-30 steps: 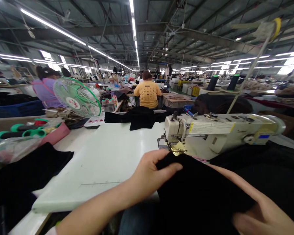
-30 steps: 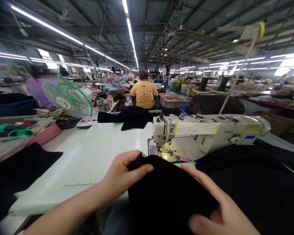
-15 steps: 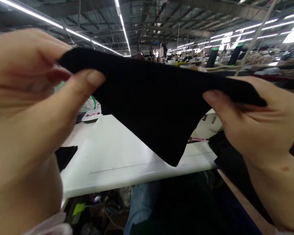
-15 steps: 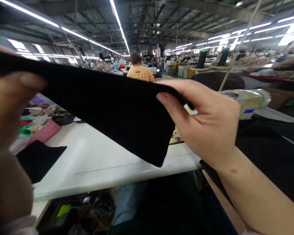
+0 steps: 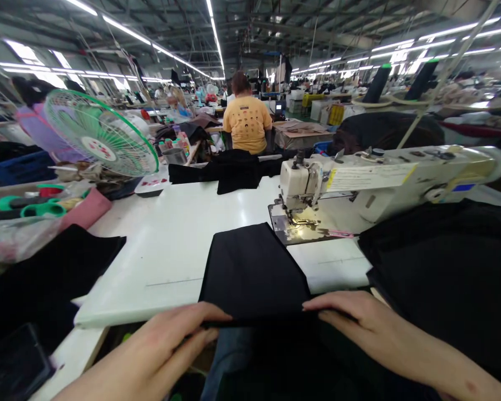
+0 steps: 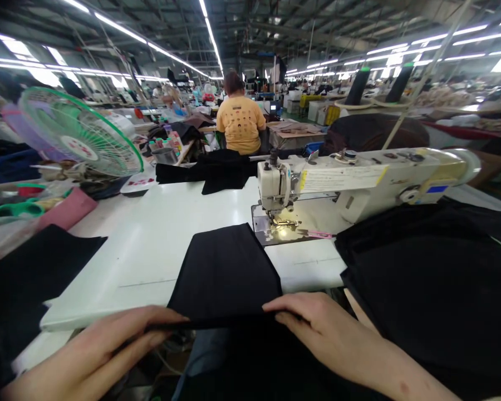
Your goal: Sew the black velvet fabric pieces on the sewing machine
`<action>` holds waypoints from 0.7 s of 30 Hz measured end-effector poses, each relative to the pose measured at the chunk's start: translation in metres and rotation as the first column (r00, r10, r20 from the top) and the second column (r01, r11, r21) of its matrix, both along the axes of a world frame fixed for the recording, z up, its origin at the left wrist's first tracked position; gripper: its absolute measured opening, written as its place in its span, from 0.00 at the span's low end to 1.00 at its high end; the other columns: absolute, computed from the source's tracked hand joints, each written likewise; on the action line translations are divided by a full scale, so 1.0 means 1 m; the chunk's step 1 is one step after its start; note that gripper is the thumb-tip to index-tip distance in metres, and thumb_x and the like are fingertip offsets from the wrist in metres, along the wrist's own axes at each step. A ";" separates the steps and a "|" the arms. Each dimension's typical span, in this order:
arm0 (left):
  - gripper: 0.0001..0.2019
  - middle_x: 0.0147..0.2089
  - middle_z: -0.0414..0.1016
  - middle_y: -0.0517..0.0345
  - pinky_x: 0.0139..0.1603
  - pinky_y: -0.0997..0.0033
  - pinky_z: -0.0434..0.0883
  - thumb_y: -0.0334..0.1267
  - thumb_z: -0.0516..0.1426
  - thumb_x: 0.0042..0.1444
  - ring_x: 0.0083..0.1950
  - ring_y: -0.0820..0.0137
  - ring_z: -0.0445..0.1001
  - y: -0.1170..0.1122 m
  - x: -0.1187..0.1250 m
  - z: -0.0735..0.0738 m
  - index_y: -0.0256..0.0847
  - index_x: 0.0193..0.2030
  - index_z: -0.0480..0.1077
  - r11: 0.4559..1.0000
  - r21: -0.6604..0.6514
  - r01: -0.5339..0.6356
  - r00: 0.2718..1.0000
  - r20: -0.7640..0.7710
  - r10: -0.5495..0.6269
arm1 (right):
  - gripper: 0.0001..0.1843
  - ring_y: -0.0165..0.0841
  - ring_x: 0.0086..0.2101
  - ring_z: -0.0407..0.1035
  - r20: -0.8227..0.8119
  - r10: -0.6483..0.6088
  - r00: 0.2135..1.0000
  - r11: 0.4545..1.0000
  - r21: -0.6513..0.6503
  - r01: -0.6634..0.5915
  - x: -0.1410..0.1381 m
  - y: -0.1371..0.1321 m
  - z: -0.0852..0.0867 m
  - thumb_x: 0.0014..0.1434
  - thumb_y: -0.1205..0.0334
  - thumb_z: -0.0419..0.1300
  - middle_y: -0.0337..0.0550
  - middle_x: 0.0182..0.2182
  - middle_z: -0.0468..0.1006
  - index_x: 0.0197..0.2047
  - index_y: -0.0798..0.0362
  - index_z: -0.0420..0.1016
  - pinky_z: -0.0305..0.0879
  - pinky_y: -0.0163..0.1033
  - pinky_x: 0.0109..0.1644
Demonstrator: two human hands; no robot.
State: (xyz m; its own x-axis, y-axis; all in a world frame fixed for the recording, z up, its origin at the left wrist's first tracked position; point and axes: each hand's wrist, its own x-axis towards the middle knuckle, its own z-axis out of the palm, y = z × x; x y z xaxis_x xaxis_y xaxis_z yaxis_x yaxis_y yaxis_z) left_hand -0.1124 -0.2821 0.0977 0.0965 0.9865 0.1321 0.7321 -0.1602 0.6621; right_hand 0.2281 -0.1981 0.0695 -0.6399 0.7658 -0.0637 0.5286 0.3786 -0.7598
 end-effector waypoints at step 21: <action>0.02 0.35 0.73 0.57 0.47 0.63 0.72 0.32 0.53 0.55 0.40 0.65 0.74 0.180 -0.031 -0.079 0.43 0.34 0.64 0.967 0.056 -0.250 0.959 -0.125 0.255 | 0.11 0.43 0.55 0.66 -0.248 -0.352 0.903 0.902 0.168 0.398 -0.115 0.136 -0.079 0.55 0.65 0.65 0.52 0.53 0.74 0.25 0.51 0.67 0.59 0.50 0.63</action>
State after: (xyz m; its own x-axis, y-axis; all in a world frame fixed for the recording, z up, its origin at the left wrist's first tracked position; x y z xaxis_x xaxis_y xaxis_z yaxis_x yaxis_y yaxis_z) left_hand -0.1431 -0.1023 0.0191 -0.1363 0.9753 0.1740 0.8317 0.0172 0.5550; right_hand 0.1136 -0.0620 -0.0100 -0.2835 0.9319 0.2263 0.5028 0.3454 -0.7924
